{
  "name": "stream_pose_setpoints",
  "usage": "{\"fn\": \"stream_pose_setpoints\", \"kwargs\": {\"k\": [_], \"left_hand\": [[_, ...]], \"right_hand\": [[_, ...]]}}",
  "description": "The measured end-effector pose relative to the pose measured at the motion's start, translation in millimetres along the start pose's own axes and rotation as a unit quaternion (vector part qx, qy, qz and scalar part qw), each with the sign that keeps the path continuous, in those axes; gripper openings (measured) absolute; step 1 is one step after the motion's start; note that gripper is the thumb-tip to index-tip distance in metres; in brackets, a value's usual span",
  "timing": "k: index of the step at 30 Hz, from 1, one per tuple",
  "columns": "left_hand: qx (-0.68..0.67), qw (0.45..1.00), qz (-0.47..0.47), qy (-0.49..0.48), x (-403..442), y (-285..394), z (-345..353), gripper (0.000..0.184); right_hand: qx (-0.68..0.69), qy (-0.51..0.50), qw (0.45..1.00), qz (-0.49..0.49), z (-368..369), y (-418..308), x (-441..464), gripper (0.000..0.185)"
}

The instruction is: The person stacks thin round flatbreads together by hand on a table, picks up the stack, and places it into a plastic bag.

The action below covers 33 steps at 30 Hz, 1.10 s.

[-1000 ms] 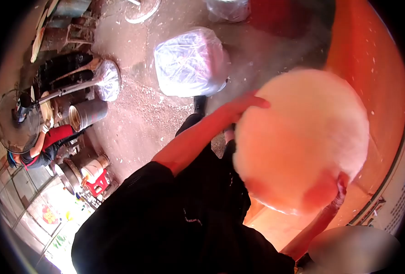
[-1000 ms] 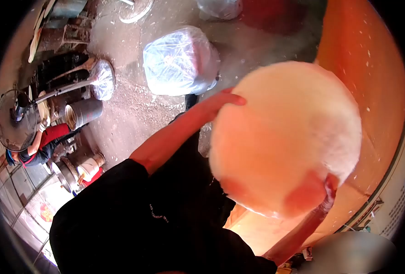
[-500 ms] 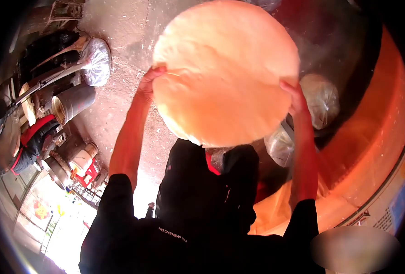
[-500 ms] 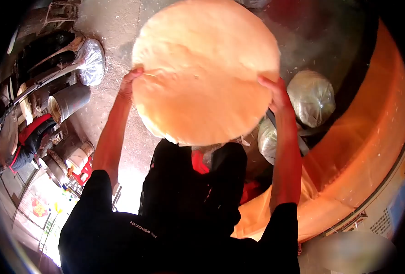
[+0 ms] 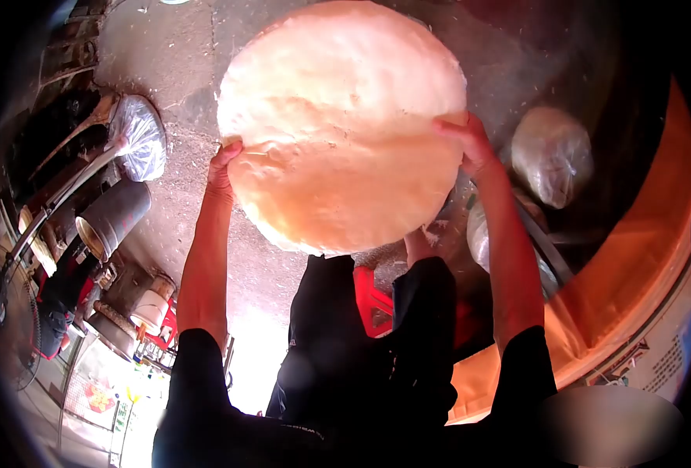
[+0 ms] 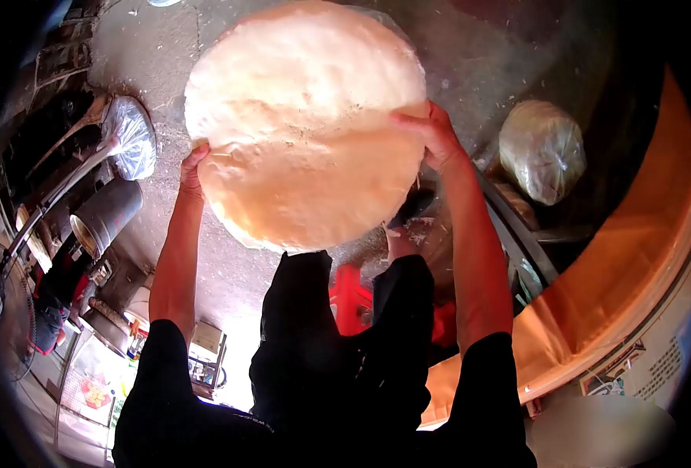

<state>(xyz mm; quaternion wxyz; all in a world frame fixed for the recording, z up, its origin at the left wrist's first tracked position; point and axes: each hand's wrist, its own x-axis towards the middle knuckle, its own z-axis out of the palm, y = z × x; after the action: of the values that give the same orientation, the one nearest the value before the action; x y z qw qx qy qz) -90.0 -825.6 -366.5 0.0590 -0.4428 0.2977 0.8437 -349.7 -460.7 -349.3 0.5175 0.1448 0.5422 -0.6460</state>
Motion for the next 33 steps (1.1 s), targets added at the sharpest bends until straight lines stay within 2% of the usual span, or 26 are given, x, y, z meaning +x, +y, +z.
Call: {"fn": "stream_pose_setpoints", "kwargs": {"k": [3,9,11,12,14,15,16,17,18,19,20,21,23,26,28,29,31,32,33], "left_hand": [[-0.017,0.999,-0.045,-0.005,18.9,11.2,3.0,0.052],[-0.009,0.999,-0.033,-0.009,43.1,32.9,23.5,0.043],[-0.016,0.997,-0.070,-0.039,35.1,36.5,29.6,0.044],[-0.016,0.997,-0.068,-0.037,25.2,37.5,38.6,0.044],[-0.017,1.000,0.003,0.011,5.9,30.9,57.8,0.038],[-0.019,1.000,0.003,0.016,-1.6,19.9,54.1,0.038],[-0.024,0.998,0.031,-0.054,-7.7,3.8,44.0,0.039],[-0.027,0.990,0.062,-0.123,-14.5,-10.2,37.3,0.040],[-0.020,0.994,0.020,-0.106,-23.4,-26.7,41.3,0.042],[-0.009,0.996,0.004,-0.091,-37.0,-42.3,67.3,0.045],[0.002,0.997,-0.012,-0.076,-50.5,-58.0,93.3,0.047],[0.019,0.998,-0.006,-0.063,-66.6,-68.6,133.4,0.050],[-0.065,0.990,-0.042,-0.115,-90.0,-96.3,175.8,0.053],[-0.093,0.974,-0.009,-0.205,-108.0,-139.9,189.0,0.055],[-0.100,0.978,-0.070,-0.172,-120.6,-158.5,189.3,0.057],[-0.100,0.977,-0.071,-0.174,-126.0,-157.9,188.3,0.057],[-0.096,0.986,-0.068,-0.119,-138.4,-146.4,175.0,0.065],[-0.099,0.990,-0.035,-0.095,-138.1,-139.5,166.3,0.072],[-0.097,0.992,-0.022,-0.077,-136.7,-131.5,150.8,0.064]], "right_hand": [[-0.004,-0.012,1.000,-0.007,-7.0,-14.5,10.1,0.045],[-0.008,0.003,0.999,-0.033,-11.1,-28.3,21.1,0.048],[-0.010,0.003,0.999,-0.038,-8.5,-32.3,10.6,0.047],[-0.016,0.002,0.999,-0.047,-7.1,-33.2,6.7,0.046],[-0.014,0.002,0.998,-0.066,-13.9,-31.3,-19.9,0.046],[-0.011,0.004,0.997,-0.077,-23.9,-28.5,-35.0,0.045],[-0.083,-0.006,0.996,-0.018,-87.3,-7.2,-44.6,0.049],[-0.090,0.014,0.995,-0.041,-99.2,-4.3,-64.9,0.054],[-0.098,0.033,0.993,-0.063,-110.5,-1.6,-85.4,0.060],[-0.040,0.082,0.982,-0.163,-76.8,-14.5,-136.4,0.066],[-0.033,0.104,0.978,-0.178,-74.6,-16.1,-169.3,0.067],[-0.041,0.121,0.979,-0.161,-82.8,-15.1,-194.3,0.068],[-0.044,0.156,0.978,-0.132,-95.8,-9.7,-243.5,0.070],[-0.045,0.192,0.975,-0.100,-109.1,-1.0,-286.4,0.072],[-0.048,0.207,0.973,-0.090,-112.3,2.9,-301.4,0.074],[-0.052,0.209,0.972,-0.090,-112.5,4.7,-303.8,0.075],[-0.063,0.203,0.973,-0.093,-107.4,4.2,-296.4,0.077],[-0.071,0.195,0.973,-0.097,-103.1,4.0,-286.1,0.078],[-0.082,0.183,0.974,-0.103,-95.8,2.2,-271.7,0.078]]}}
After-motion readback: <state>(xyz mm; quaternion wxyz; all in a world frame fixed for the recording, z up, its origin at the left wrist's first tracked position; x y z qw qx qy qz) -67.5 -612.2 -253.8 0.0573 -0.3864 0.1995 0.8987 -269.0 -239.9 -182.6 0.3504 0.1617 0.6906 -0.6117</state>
